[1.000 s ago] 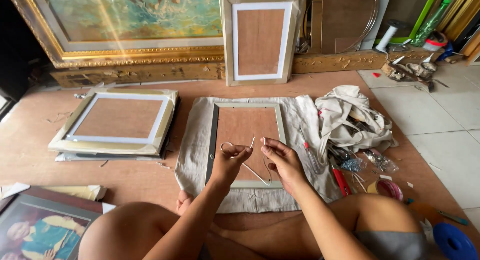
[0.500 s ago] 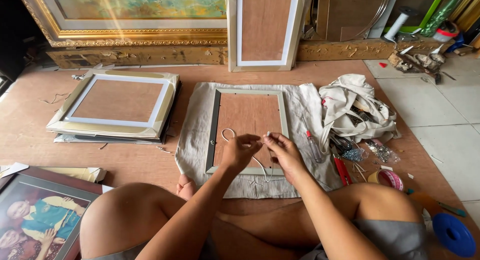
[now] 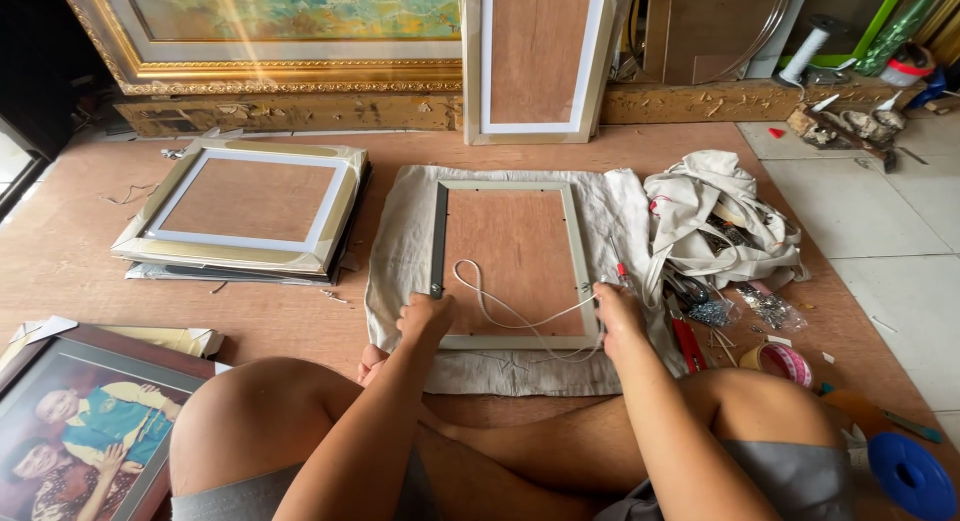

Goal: The person installs a hanging wire on the back of a picture frame. They thread the wire through metal eyelets, cut the excess, and secure the wire with tape.

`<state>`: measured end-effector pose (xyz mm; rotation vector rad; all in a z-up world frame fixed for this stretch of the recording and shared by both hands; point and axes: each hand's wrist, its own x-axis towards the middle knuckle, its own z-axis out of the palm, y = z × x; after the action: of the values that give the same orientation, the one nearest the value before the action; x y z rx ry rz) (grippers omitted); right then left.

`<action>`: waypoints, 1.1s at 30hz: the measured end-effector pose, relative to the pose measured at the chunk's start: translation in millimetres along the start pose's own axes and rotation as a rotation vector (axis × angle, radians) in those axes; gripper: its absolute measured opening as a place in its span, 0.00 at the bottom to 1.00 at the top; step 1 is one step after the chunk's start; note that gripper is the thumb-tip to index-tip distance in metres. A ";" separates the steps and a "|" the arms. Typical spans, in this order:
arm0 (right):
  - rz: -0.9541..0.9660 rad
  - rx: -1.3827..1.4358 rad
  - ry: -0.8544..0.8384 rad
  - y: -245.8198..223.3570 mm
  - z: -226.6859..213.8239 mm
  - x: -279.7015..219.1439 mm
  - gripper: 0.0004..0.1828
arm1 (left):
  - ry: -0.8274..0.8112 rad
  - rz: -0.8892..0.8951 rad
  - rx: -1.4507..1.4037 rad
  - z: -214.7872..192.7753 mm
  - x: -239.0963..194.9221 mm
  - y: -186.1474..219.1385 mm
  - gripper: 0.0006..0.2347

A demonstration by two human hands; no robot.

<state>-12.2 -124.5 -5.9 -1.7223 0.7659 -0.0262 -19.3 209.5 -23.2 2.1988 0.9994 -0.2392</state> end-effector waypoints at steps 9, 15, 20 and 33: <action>-0.317 0.265 -0.124 -48.0 5.9 -75.2 0.12 | -0.178 0.503 0.418 -43.9 -27.4 -5.1 0.17; -0.171 0.241 -0.470 -80.8 54.6 -82.6 0.23 | -0.195 0.759 0.777 -138.2 -44.8 60.6 0.08; 0.168 0.257 -0.699 -106.9 100.9 -105.7 0.18 | -0.177 0.802 0.570 -124.4 -4.1 39.1 0.07; 0.370 0.222 -0.814 -51.6 148.4 -88.6 0.13 | -0.382 0.946 0.529 -62.7 56.0 46.7 0.10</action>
<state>2.6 52.4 26.2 -1.1972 0.4271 0.7682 45.5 262.9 23.6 2.6830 -0.3994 -0.4792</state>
